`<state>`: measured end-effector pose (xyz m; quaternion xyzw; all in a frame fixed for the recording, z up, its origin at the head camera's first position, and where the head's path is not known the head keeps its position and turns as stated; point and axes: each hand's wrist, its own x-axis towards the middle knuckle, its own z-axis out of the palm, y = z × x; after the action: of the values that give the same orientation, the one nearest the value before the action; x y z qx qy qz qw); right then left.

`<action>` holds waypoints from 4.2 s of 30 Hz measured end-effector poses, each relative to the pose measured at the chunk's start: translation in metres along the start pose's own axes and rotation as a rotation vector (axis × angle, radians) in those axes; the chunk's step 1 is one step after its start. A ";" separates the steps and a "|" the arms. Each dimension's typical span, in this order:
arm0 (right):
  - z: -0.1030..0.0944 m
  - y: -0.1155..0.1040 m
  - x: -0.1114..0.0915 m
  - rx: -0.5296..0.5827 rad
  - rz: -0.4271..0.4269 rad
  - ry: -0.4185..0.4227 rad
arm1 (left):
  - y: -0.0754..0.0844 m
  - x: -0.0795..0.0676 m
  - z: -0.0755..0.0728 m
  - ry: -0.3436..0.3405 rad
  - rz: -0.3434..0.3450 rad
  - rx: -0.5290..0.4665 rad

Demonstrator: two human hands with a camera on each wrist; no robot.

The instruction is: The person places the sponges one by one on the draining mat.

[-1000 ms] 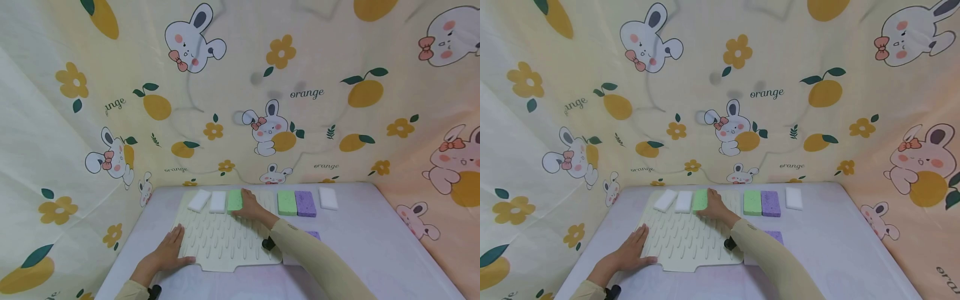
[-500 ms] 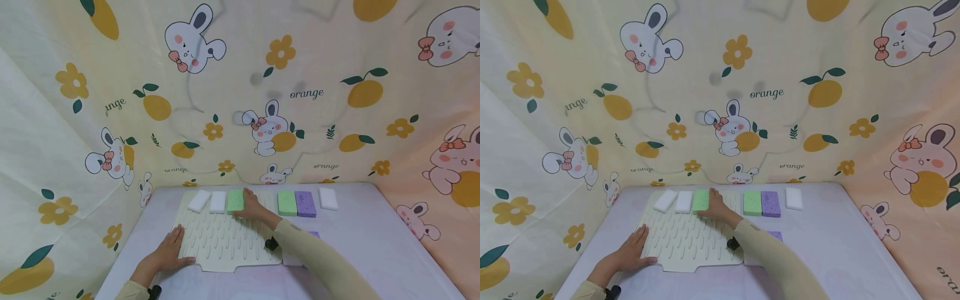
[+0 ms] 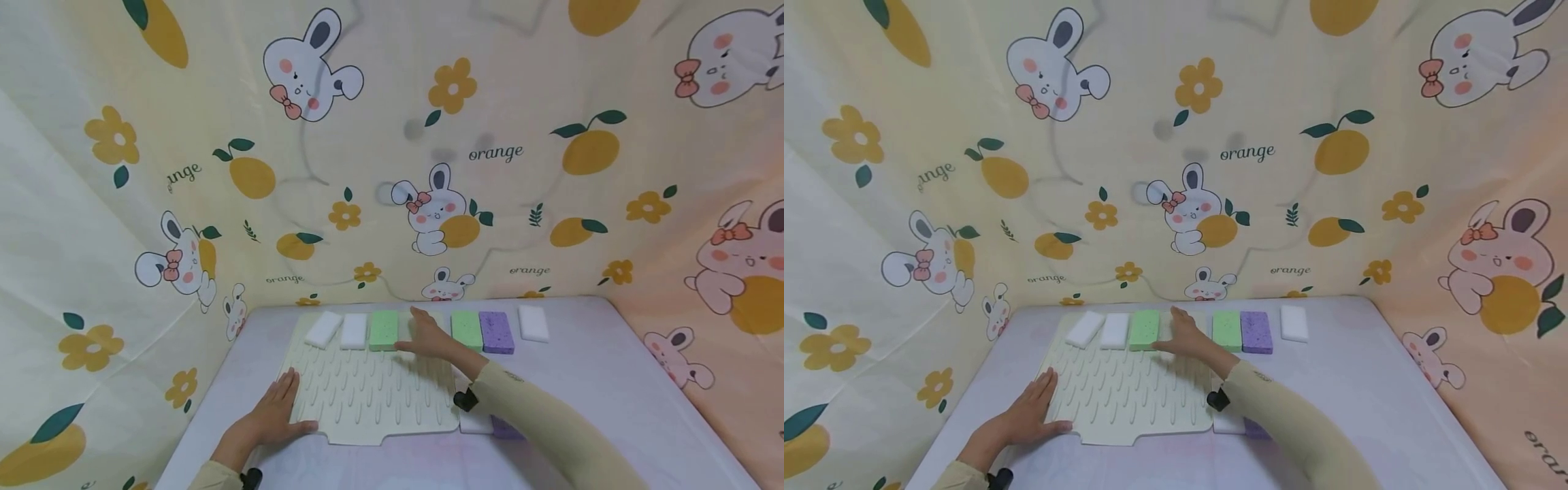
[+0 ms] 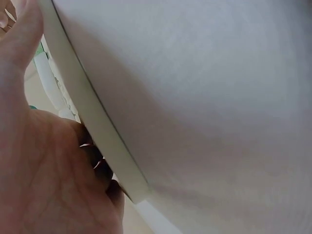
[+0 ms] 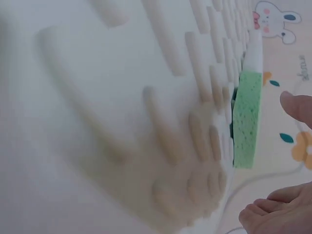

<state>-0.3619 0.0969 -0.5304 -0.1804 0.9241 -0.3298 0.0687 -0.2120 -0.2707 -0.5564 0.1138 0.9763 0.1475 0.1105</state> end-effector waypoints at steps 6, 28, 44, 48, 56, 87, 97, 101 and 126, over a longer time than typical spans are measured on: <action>-0.009 0.017 -0.011 0.000 0.006 0.018 | -0.008 0.004 0.008 0.019 0.013 0.033; -0.060 0.057 -0.064 0.084 0.049 0.108 | -0.018 0.009 0.017 0.064 0.034 0.036; -0.091 0.102 -0.095 0.024 0.006 0.159 | -0.007 0.004 0.008 0.015 0.018 0.053; -0.096 0.114 -0.104 0.053 0.013 0.193 | -0.009 0.005 0.010 0.026 0.027 0.033; -0.113 0.134 -0.116 0.086 0.046 0.250 | -0.014 0.008 0.014 0.048 0.033 0.055; -0.148 0.217 -0.112 -0.005 0.167 0.208 | -0.017 0.009 0.016 0.058 0.051 0.053; -0.153 0.228 -0.104 0.008 0.195 0.101 | -0.012 0.007 0.013 0.040 0.034 0.049; -0.153 0.232 -0.100 0.012 0.210 0.081 | -0.009 0.005 0.009 0.013 0.027 0.035; -0.157 0.242 -0.088 0.032 0.190 0.014 | -0.001 0.001 0.003 0.013 0.018 0.029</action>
<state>-0.3884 0.3956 -0.5617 -0.0886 0.9321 -0.3378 0.0959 -0.2122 -0.2711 -0.5599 0.1231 0.9779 0.1353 0.1013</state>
